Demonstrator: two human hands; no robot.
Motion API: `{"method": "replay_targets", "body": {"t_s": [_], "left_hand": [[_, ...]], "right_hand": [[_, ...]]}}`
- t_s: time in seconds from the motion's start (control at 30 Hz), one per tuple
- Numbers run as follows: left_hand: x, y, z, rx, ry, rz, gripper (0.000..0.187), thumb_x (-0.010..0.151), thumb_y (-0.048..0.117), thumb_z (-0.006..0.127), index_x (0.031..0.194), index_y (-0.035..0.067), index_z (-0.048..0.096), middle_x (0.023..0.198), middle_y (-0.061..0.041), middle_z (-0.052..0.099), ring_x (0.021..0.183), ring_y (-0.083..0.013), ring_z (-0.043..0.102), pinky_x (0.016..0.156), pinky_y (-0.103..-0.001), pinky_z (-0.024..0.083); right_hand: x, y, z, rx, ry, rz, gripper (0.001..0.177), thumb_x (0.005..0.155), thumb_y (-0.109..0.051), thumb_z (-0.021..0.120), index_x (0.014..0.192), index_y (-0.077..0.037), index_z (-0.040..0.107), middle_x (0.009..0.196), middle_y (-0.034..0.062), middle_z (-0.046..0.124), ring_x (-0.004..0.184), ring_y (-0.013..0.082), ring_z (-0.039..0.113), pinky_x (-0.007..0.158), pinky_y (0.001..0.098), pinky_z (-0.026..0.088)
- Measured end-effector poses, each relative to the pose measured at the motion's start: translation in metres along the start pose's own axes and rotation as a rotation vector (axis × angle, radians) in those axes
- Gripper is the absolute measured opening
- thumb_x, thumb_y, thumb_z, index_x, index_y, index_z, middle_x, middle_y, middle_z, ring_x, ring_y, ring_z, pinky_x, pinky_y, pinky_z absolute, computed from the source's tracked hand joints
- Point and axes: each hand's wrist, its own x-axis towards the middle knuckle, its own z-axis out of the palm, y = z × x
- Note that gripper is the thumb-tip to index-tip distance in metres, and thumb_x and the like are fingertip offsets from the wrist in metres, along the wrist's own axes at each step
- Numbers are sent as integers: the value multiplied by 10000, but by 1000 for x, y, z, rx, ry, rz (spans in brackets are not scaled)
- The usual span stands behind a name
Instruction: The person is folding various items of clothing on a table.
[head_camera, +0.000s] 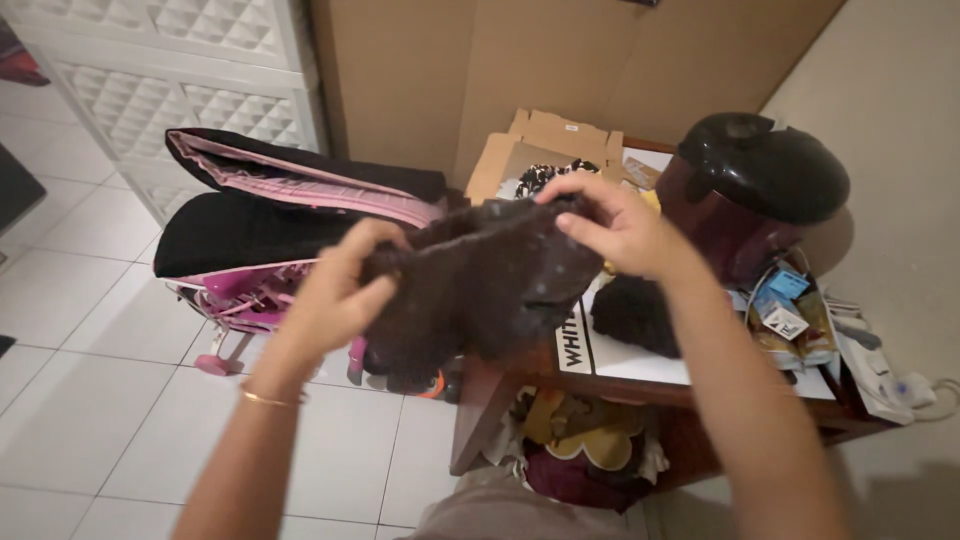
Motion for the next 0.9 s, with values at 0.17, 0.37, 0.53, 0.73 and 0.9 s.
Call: {"method": "replay_targets", "body": {"t_s": [0.17,0.37,0.53,0.73,0.9], "left_hand": [[19,37,-26,281,-159,103,267,792,64,651,1054,18,624,802,-177,685,705,-292,668,671,-383,536],[27,45,-36,591,-288,237,234,753,132,725,956,25,678,838,-190,705,805,-407,674,705,-467,530],[23,44,-39,428,-337,126,265,803,157,724,1018,30,636,829,-156,713,767,-327,713,667,-409,556],[44,10,-6,-87,-64,131,301,1004,150,688,1197,-38,553,1017,-238,653,909,-340,648,797,-374,538],[53,41,66,411,324,-82,318,1023,240,677,1162,11,506,790,-261,654,751,-455,647,654,-486,483]], "right_hand": [[0,-41,-16,-365,-163,-44,232,893,-94,669,1125,-98,684,1025,41,733,955,154,690,855,317,546],[-2,-58,-23,-769,-266,-134,274,843,-67,696,1110,-96,745,997,100,733,883,268,686,777,393,531],[-14,-72,-35,-589,-160,183,199,864,-207,740,1005,-73,697,945,46,683,655,166,719,628,312,576],[5,-6,-14,30,115,4,237,940,-193,745,1014,-70,556,927,-6,647,847,58,632,715,246,545],[25,-20,33,-25,266,186,255,979,-246,733,1028,-36,598,891,52,694,779,92,628,645,243,505]]}}
